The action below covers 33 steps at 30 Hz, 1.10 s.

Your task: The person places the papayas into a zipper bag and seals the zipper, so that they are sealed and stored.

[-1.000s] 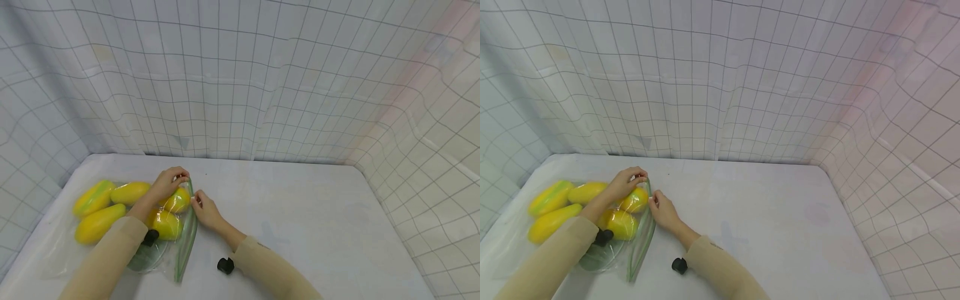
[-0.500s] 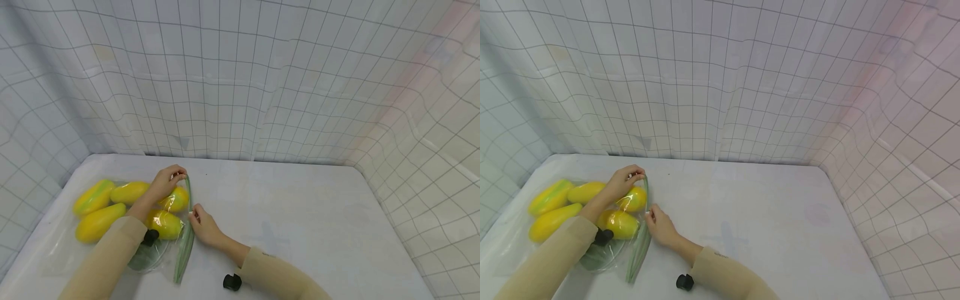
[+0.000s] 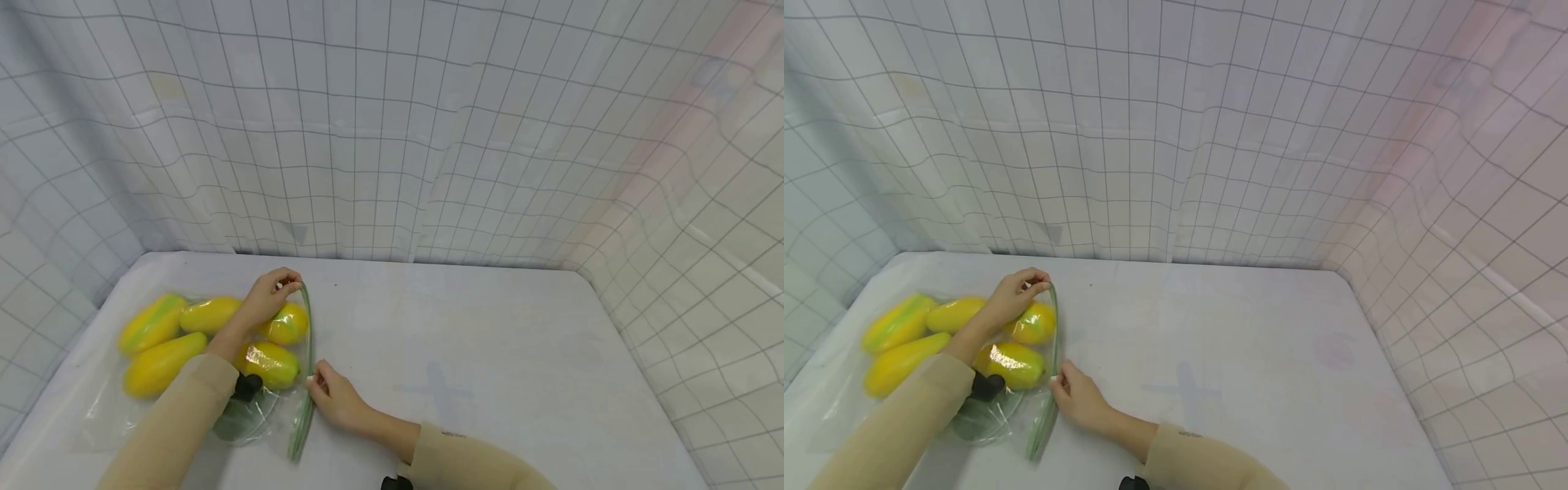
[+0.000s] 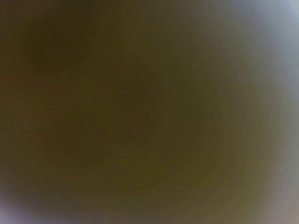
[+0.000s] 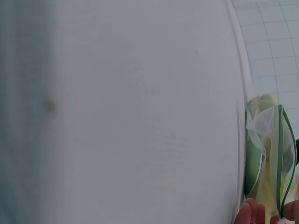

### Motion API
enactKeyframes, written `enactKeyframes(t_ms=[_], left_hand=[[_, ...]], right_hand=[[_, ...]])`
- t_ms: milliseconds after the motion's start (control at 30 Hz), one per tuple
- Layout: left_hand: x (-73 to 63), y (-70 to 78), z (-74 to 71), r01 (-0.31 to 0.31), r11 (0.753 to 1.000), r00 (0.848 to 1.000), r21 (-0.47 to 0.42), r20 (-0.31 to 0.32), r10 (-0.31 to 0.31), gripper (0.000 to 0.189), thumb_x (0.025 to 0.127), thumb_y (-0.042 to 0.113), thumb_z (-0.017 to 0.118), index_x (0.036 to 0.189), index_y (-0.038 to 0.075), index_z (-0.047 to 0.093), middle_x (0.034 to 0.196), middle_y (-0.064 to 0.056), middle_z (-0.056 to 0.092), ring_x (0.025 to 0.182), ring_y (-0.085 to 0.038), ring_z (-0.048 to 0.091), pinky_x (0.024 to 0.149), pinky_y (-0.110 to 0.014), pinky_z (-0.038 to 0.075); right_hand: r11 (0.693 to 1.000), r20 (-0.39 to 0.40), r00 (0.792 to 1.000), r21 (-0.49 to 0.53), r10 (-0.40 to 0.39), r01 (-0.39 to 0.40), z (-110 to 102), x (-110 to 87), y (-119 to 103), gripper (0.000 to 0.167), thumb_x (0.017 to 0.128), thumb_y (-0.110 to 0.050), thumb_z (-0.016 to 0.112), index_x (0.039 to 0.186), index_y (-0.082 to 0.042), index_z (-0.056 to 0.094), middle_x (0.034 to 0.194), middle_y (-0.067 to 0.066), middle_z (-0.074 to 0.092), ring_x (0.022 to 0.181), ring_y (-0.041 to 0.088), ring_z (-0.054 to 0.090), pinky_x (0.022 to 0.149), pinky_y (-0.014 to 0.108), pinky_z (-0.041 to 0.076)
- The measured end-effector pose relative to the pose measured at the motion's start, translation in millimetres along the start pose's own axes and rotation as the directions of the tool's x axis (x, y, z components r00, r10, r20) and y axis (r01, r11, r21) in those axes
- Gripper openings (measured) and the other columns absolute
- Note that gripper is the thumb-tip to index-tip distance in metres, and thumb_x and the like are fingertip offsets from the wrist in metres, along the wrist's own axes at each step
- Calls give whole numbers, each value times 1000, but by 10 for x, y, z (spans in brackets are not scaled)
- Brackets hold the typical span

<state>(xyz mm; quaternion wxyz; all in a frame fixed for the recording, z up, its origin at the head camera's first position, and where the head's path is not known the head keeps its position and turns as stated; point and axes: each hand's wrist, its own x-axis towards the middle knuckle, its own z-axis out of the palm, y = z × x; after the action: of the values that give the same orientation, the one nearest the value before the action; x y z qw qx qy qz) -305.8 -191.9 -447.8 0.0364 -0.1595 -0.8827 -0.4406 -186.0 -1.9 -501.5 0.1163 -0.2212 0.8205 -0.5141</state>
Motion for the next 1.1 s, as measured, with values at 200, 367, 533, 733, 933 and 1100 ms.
enactKeyframes(t_ms=[200, 367, 533, 733, 933, 1100], left_hand=[[8, 0, 21, -35, 999, 999, -15, -4, 35, 16, 94, 11, 49, 97, -2, 56, 93, -15, 51, 79, -23, 38, 68, -35, 34], [5, 9, 18, -8, 1000, 1000, -18, -19, 8, 18, 95, 13, 48, 98, -2, 56, 93, -15, 51, 79, -23, 39, 68, -33, 34], [9, 24, 18, 20, 999, 1000, -26, -8, -20, 18, 95, 15, 47, 99, -2, 55, 95, -15, 49, 81, -24, 38, 69, -34, 34], [23, 21, 37, 10, 1000, 1000, -26, -16, -10, 18, 95, 14, 47, 99, -2, 55, 95, -15, 48, 83, -24, 37, 71, -35, 33], [28, -7, 40, 4, 1000, 999, -29, -42, -5, 19, 95, 14, 47, 100, -2, 55, 94, -15, 49, 83, -24, 37, 71, -35, 32], [34, -28, 41, -3, 1000, 998, -31, -57, 2, 19, 95, 14, 47, 99, -3, 55, 94, -15, 49, 83, -24, 36, 71, -36, 32]], right_hand=[[998, 51, 999, 68, 14, -17, -14, -114, -28, 11, 90, -9, 50, 82, -8, 43, 61, -9, 46, 52, -2, 39, 47, 12, 31], [998, 105, 995, 65, 2, -8, 6, -232, -23, 11, 90, -11, 51, 82, -9, 43, 61, -8, 49, 51, -3, 39, 45, 12, 32], [997, 134, 991, 78, -6, -5, 16, -343, -48, 10, 90, -9, 52, 82, -8, 45, 63, -2, 56, 52, -4, 42, 46, 12, 35], [996, 138, 990, 92, -26, 13, 58, -460, -47, 10, 89, -7, 53, 83, -7, 45, 67, 7, 63, 54, -7, 44, 47, 10, 36], [993, 184, 977, 61, -107, 97, 116, -580, -16, 9, 91, -5, 52, 84, -5, 46, 74, 10, 65, 55, -11, 43, 48, 7, 40], [983, 189, 967, -43, -168, 180, 129, -621, -12, 8, 92, -6, 51, 86, -6, 46, 76, 5, 65, 57, -15, 41, 50, 6, 41]])
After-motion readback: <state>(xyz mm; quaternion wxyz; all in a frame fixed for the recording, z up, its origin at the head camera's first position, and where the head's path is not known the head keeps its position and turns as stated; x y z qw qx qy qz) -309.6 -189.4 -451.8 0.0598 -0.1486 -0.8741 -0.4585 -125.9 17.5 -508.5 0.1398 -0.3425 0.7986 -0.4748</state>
